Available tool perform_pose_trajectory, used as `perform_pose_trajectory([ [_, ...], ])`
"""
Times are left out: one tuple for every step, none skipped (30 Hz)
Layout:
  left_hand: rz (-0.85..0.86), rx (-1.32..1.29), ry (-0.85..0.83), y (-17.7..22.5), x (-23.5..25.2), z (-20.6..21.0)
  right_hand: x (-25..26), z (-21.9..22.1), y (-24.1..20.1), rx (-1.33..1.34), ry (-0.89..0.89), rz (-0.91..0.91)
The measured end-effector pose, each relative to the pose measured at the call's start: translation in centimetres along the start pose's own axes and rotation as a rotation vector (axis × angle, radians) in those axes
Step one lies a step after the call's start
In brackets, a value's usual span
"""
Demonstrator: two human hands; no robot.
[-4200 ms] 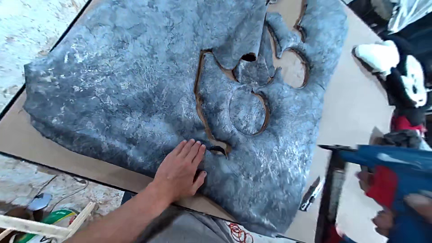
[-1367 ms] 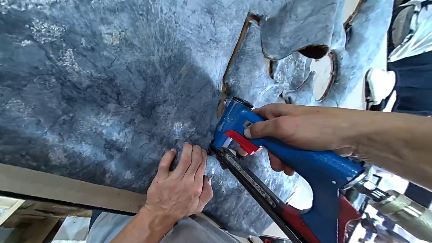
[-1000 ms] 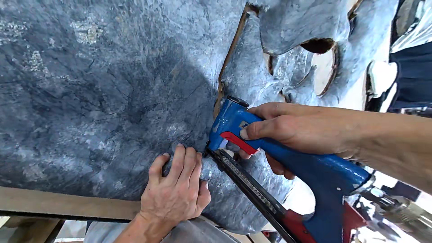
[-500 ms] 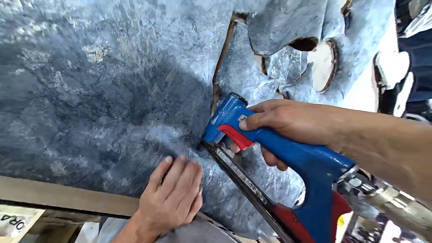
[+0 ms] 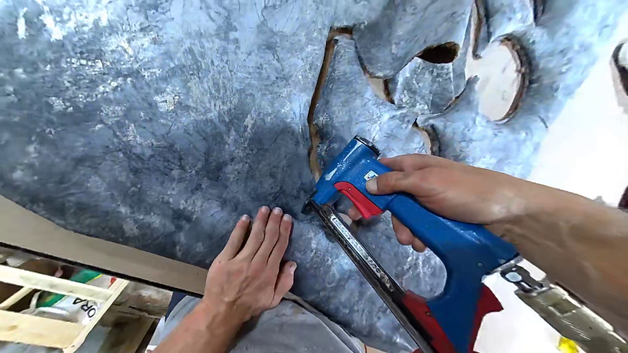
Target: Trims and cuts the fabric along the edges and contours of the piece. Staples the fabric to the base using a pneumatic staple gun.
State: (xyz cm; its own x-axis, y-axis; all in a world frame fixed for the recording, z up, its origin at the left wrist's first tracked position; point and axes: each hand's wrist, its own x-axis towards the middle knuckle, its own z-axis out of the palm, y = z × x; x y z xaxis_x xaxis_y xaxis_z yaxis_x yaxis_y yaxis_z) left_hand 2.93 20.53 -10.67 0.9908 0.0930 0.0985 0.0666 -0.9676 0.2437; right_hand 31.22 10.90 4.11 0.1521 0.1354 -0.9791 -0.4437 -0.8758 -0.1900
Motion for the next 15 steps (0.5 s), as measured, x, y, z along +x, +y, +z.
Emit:
perform_pose_trajectory([
  [-0.002,-0.003,-0.003,-0.1,0.1,0.0,-0.2,0.2,-0.2,-0.015,0.006,0.008],
  [-0.005,-0.006,-0.007,-0.3,0.3,-0.1,-0.4,0.6,-0.6,-0.035,0.011,0.016],
  [-0.006,-0.013,-0.013,-0.5,0.4,-0.2,-0.5,0.9,-1.0,-0.057,0.019,0.028],
  [-0.007,-0.017,-0.015,-0.7,0.5,-0.3,-0.5,1.4,-1.5,-0.082,0.026,0.045],
  [-0.009,-0.02,-0.016,-0.8,0.6,-0.3,-0.5,1.8,-2.0,-0.109,0.03,0.064],
  [-0.012,-0.026,-0.005,-0.8,0.8,-0.2,-0.4,2.2,-2.6,-0.136,0.037,0.083],
  [-0.017,-0.036,0.01,-0.8,0.9,-0.1,-0.3,2.6,-3.1,-0.156,0.041,0.108],
  [-0.023,-0.048,0.026,-0.8,0.9,0.0,-0.1,3.0,-3.5,-0.169,0.047,0.137],
  [-0.029,-0.062,0.045,-0.9,1.0,0.2,0.1,3.4,-4.0,-0.182,0.054,0.164],
  [-0.036,-0.076,0.065,-0.9,1.1,0.4,0.3,3.7,-4.5,-0.198,0.06,0.185],
  [-0.042,-0.091,0.078,-0.8,1.1,0.5,0.5,3.9,-4.8,-0.207,0.061,0.21],
  [-0.045,-0.104,0.081,-0.7,1.1,0.5,0.6,4.1,-5.1,-0.215,0.059,0.233],
  [-0.049,-0.118,0.084,-0.7,1.2,0.5,0.8,4.2,-5.5,-0.223,0.057,0.25],
  [-0.052,-0.126,0.084,-0.8,1.2,0.5,0.9,4.2,-5.8,-0.23,0.054,0.262],
  [-0.056,-0.136,0.088,-0.9,1.3,0.5,1.0,4.3,-6.0,-0.234,0.046,0.272],
])
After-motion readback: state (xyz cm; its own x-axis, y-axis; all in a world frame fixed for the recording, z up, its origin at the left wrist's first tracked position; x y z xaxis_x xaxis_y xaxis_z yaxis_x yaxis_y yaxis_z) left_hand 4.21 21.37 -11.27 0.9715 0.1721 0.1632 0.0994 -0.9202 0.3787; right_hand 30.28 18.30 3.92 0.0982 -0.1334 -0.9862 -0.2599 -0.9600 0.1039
